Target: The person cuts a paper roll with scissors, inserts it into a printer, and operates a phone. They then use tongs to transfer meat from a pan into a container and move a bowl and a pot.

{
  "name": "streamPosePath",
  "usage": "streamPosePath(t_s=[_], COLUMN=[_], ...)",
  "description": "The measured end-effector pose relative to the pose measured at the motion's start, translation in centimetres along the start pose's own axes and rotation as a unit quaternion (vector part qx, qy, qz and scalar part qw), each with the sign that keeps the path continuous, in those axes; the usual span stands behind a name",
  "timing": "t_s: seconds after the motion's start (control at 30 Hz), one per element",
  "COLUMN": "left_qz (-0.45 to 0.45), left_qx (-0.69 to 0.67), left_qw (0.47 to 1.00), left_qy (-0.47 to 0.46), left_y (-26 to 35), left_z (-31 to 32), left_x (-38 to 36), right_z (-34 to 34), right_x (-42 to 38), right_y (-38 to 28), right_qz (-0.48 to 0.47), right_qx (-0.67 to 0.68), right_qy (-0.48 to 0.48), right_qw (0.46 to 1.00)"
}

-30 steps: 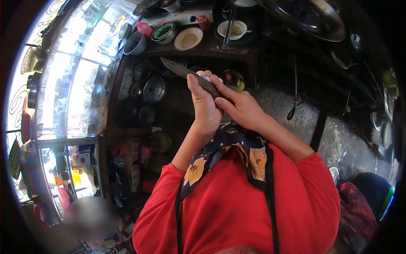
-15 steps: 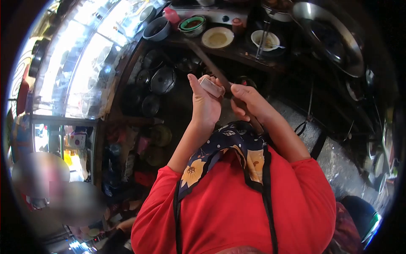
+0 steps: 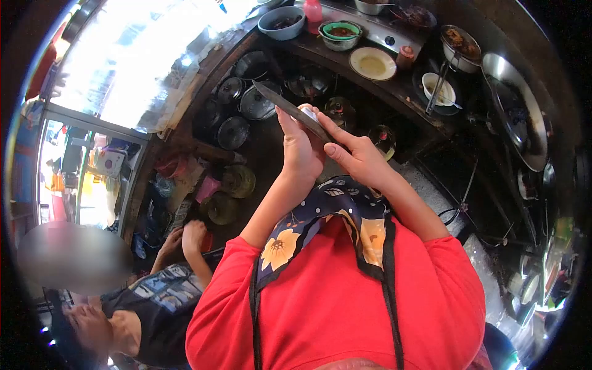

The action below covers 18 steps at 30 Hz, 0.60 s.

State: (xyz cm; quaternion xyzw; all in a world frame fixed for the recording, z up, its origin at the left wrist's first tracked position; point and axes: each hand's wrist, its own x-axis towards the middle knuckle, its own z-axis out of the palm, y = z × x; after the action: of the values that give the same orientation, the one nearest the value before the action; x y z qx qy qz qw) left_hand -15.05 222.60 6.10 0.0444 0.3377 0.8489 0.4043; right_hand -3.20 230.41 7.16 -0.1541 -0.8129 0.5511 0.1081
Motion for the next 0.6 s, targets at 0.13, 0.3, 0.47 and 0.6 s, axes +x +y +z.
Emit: streamPosePath(t_s=[0.13, 0.3, 0.47, 0.6], left_qz=[0.002, 0.021, -0.042, -0.051], left_qx=[-0.017, -0.031, -0.009, -0.012], left_qw=[1.000, 0.999, 0.998, 0.999], left_qy=[0.004, 0.032, -0.039, -0.007], left_y=[1.8, 2.5, 3.2, 2.6], left_z=[-1.4, -2.8, -2.9, -2.6], left_x=[0.5, 1.7, 2.6, 3.8], right_z=[1.9, 2.6, 0.4, -0.5], right_x=[1.9, 3.8, 5.1, 6.2], right_y=[-0.3, 0.1, 0.3, 1.3], right_qz=[-0.007, -0.041, 0.107, 0.095], right_qx=[-0.020, 0.104, 0.370, 0.377], right_qy=[-0.001, -0.030, -0.150, -0.168], right_qw=[1.000, 0.993, 0.911, 0.906])
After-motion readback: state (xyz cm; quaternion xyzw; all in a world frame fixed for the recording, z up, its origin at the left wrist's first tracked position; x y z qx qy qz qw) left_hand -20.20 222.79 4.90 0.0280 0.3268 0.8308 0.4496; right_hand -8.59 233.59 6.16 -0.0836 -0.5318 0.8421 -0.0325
